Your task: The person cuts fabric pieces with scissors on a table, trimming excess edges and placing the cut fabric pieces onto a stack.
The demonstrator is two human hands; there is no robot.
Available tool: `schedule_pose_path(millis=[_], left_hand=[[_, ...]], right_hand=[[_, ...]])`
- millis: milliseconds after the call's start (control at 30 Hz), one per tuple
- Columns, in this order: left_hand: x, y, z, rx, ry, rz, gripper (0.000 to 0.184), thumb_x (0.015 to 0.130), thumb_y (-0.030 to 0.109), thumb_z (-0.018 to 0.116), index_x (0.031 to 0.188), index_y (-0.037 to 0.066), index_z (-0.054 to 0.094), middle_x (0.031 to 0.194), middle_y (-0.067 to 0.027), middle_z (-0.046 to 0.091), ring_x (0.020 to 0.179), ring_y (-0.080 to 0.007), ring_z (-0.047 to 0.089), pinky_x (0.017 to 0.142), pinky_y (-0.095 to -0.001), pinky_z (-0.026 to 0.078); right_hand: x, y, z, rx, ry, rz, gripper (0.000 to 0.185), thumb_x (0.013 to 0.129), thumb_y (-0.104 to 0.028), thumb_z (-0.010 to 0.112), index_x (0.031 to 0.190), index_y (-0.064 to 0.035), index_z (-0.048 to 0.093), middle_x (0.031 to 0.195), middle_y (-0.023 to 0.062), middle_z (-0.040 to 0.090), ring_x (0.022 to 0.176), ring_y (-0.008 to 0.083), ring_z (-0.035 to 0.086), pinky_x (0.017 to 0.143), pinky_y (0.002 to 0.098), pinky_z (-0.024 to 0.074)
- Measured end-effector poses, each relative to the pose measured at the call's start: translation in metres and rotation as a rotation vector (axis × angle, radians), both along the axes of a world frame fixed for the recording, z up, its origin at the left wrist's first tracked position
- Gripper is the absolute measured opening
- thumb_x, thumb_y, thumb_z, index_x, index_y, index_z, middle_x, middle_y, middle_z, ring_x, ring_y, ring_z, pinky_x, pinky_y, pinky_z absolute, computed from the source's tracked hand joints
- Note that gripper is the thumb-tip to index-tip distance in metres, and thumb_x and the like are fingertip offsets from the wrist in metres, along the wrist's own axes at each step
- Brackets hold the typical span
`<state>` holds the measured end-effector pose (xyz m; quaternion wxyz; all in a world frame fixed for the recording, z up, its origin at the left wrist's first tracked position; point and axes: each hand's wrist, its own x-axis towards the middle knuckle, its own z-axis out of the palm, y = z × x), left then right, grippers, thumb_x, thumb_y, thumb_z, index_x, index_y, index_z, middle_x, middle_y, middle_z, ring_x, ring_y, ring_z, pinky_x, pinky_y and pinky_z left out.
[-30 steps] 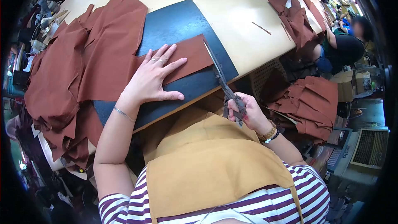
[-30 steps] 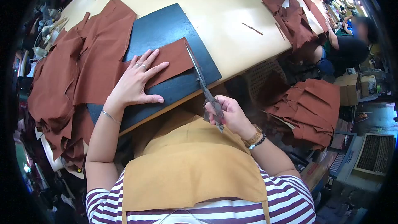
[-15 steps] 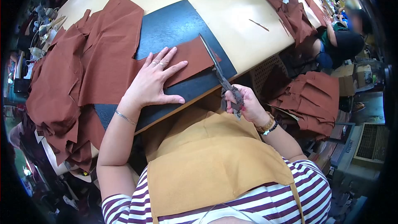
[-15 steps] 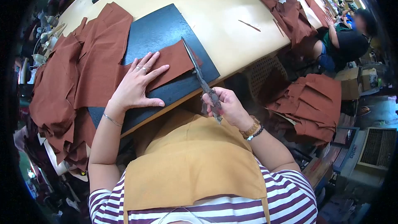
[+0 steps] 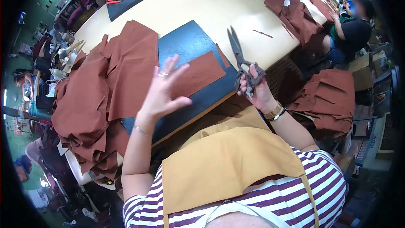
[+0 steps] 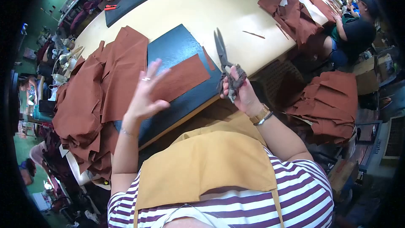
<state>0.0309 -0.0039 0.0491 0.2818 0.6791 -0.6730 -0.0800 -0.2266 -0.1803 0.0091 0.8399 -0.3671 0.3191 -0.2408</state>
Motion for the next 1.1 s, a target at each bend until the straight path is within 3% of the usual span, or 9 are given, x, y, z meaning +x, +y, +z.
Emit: schedule_pose_path(millis=[67,200,300,500,667,767,833,1000,1100], left_hand=[[0.018,0.020,0.056,-0.312,-0.085,0.064,0.087,0.079,0.074,0.046,0.134,0.006,0.046,0.145,-0.0152,0.037,0.132,-0.0350,0.036,0.110,-0.0463,0.026],[0.027,0.082,0.184,-0.823,-0.280,-0.041,0.082,0.081,0.069,0.045,0.133,0.006,0.046,0.142,-0.0149,0.038,0.129,-0.0342,0.037,0.108,-0.0462,0.027],[0.002,0.098,0.228,-0.820,-0.384,-0.348,0.078,0.082,0.066,0.045,0.132,0.006,0.047,0.140,-0.0146,0.039,0.126,-0.0336,0.038,0.107,-0.0462,0.027],[-0.024,0.107,0.245,-0.755,-0.420,-0.511,0.070,0.085,0.059,0.044,0.130,0.006,0.048,0.135,-0.0142,0.042,0.121,-0.0324,0.040,0.104,-0.0461,0.029],[-0.035,0.114,0.246,-0.750,-0.438,-0.459,0.063,0.087,0.053,0.043,0.129,0.006,0.048,0.132,-0.0138,0.043,0.117,-0.0314,0.041,0.101,-0.0460,0.030],[-0.040,0.122,0.248,-0.773,-0.457,-0.432,0.059,0.088,0.049,0.043,0.128,0.006,0.049,0.129,-0.0135,0.044,0.114,-0.0308,0.042,0.100,-0.0460,0.031],[-0.044,0.124,0.247,-0.783,-0.459,-0.418,0.056,0.089,0.047,0.042,0.128,0.006,0.049,0.128,-0.0134,0.045,0.113,-0.0304,0.043,0.099,-0.0459,0.031],[-0.050,0.130,0.251,-0.804,-0.459,-0.371,0.050,0.092,0.041,0.042,0.126,0.006,0.049,0.124,-0.0130,0.047,0.108,-0.0294,0.045,0.097,-0.0458,0.032],[-0.052,0.131,0.251,-0.825,-0.442,-0.337,0.046,0.093,0.037,0.041,0.125,0.006,0.050,0.122,-0.0128,0.048,0.106,-0.0288,0.046,0.095,-0.0458,0.033]], right_hand=[[0.000,-0.007,-0.001,-0.043,-0.033,-0.007,0.046,0.091,-0.051,0.052,0.086,-0.0052,0.054,0.066,0.0012,0.056,0.054,0.0095,0.056,0.058,0.0287,0.0521],[-0.001,-0.010,-0.011,-0.205,-0.070,0.026,0.040,0.093,-0.043,0.055,0.088,-0.0031,0.054,0.069,0.0032,0.057,0.055,0.0096,0.057,0.057,0.0250,0.0526],[-0.001,-0.013,-0.004,-0.244,-0.032,0.079,0.034,0.092,-0.037,0.058,0.090,-0.0030,0.055,0.072,0.0030,0.057,0.060,0.0088,0.058,0.057,0.0225,0.0520],[0.011,-0.018,0.002,-0.231,0.006,0.193,0.020,0.091,-0.022,0.061,0.094,-0.0036,0.056,0.076,0.0006,0.057,0.064,0.0061,0.058,0.057,0.0202,0.0508],[0.039,-0.016,0.039,-0.788,0.229,0.723,0.012,0.090,-0.014,0.059,0.092,-0.0028,0.055,0.067,0.0032,0.061,0.063,0.0125,0.062,0.056,0.0245,0.0492],[0.087,-0.006,0.032,-1.442,0.107,0.757,0.018,0.084,-0.015,0.062,0.095,-0.0031,0.056,0.074,0.0080,0.064,0.068,0.0220,0.064,0.060,0.0304,0.0500],[0.130,0.009,0.037,-1.485,0.051,0.806,0.031,0.080,-0.028,0.064,0.096,-0.0041,0.055,0.084,0.0148,0.065,0.081,0.0337,0.063,0.070,0.0415,0.0490],[0.233,0.030,0.019,-1.851,-0.069,0.821,0.041,0.078,-0.034,0.065,0.107,-0.0066,0.054,0.095,0.0128,0.065,0.094,0.0299,0.061,0.091,0.0508,0.0404],[0.270,0.023,0.006,-1.995,0.174,0.877,0.047,0.078,-0.044,0.062,0.108,-0.0082,0.054,0.097,0.0127,0.066,0.096,0.0284,0.063,0.094,0.0522,0.0384]])
